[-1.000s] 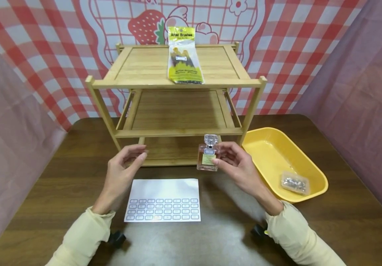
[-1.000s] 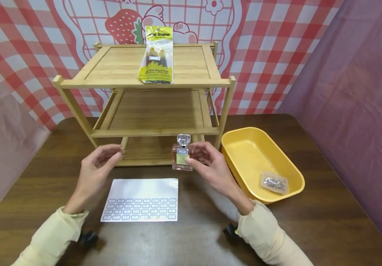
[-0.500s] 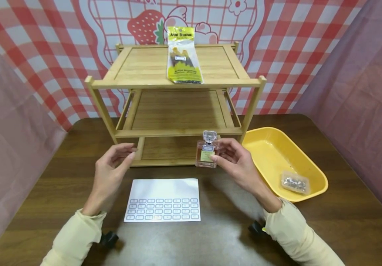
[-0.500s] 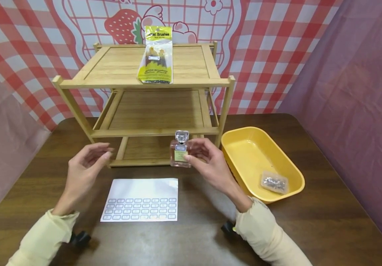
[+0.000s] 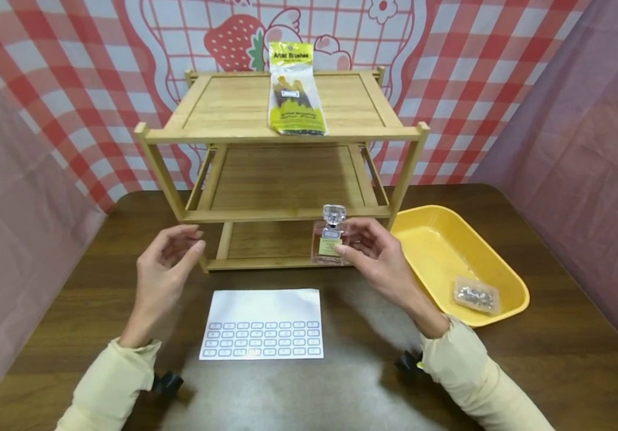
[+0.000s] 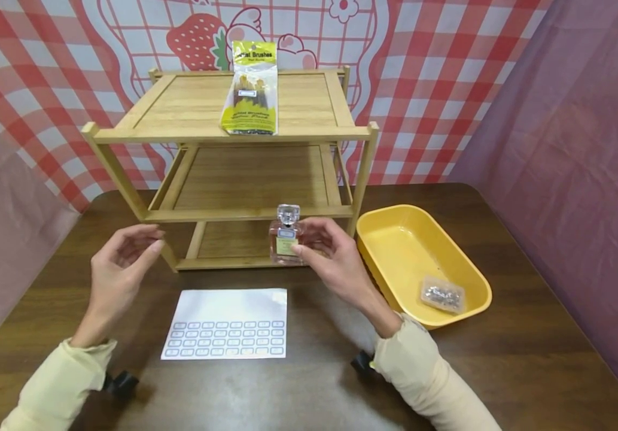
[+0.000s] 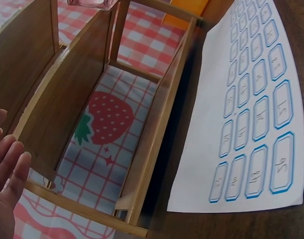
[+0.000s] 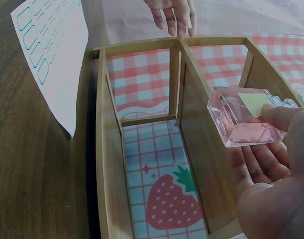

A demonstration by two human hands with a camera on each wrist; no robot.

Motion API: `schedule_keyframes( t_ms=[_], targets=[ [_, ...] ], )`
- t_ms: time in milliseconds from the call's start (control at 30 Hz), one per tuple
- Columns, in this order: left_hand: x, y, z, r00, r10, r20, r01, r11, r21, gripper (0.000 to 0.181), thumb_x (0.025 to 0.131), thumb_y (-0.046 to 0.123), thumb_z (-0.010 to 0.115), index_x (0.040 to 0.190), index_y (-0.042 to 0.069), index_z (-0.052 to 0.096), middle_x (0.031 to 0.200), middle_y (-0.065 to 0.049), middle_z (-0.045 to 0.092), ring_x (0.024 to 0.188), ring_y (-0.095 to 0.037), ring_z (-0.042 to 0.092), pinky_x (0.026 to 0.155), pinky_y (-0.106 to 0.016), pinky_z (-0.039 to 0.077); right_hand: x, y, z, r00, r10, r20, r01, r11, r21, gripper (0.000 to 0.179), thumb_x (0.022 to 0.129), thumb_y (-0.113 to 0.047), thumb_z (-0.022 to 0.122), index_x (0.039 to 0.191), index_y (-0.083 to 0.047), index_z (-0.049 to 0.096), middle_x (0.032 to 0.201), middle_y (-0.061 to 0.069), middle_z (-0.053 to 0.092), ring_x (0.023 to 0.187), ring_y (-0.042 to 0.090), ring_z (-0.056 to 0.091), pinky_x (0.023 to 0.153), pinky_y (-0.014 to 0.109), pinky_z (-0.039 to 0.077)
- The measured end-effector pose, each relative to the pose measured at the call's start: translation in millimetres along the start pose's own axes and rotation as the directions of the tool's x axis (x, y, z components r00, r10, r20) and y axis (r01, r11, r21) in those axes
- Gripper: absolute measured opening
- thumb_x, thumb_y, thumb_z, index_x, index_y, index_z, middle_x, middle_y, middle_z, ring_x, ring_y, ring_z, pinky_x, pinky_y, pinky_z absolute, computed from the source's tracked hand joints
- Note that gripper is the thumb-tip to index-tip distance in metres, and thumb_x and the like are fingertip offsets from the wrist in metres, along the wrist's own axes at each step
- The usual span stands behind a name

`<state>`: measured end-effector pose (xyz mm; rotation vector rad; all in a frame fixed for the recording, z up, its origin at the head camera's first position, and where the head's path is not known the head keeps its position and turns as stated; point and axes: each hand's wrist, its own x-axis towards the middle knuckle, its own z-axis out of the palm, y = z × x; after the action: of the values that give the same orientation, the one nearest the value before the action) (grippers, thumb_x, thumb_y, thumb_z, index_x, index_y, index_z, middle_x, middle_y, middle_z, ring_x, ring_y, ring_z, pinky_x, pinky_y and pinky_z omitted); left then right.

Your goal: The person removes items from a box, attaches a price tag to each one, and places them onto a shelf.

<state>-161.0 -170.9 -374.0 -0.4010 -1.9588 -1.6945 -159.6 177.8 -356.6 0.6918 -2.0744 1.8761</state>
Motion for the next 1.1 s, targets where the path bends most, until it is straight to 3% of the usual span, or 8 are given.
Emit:
schedule_keyframes(
  t_ms=[333, 767, 1100],
  targets=[
    [8.7, -5.3, -2.9, 0.992, 0.094, -0.084, -0.104, 0.986, -0.132, 0.03, 0.09, -0.017, 0.067, 0.12, -0.018, 0.06, 0.104, -0.011, 0.07, 0.096, -0.017, 0.067, 0.084, -0.021, 0.055, 7.6, -2.1, 3.7, 1.0, -0.004, 0.0, 0.004, 1.0, -0.021, 0.038, 0.088, 0.019, 0.068, 0.123, 0.016, 0.055, 0.111, 0.02, 0.065, 0.098, 0.016, 0.065, 0.084, 0.026, 0.059],
    [19.6, -8.1, -9.3, 0.986, 0.068, -0.151, -0.09, 0.986, -0.143, 0.031, 0.089, -0.015, 0.07, 0.12, -0.014, 0.063, 0.104, -0.01, 0.068, 0.096, -0.019, 0.065, 0.082, -0.021, 0.055, 14.0, -2.3, 6.8, 1.0, -0.019, -0.006, 0.019, 1.0, 0.005, 0.039, 0.086, 0.021, 0.068, 0.123, 0.017, 0.055, 0.11, 0.021, 0.066, 0.098, 0.015, 0.065, 0.087, 0.027, 0.058],
    [26.6, -11.1, -10.9, 0.984, 0.07, -0.167, -0.096, 0.984, -0.153, 0.03, 0.089, -0.015, 0.07, 0.118, -0.014, 0.063, 0.101, -0.008, 0.068, 0.093, -0.018, 0.064, 0.082, -0.02, 0.054, 17.7, -4.0, 7.4, 1.0, -0.025, -0.008, 0.025, 1.0, 0.008, 0.039, 0.087, 0.02, 0.067, 0.123, 0.017, 0.055, 0.11, 0.023, 0.066, 0.098, 0.016, 0.066, 0.087, 0.027, 0.058]
  ],
)
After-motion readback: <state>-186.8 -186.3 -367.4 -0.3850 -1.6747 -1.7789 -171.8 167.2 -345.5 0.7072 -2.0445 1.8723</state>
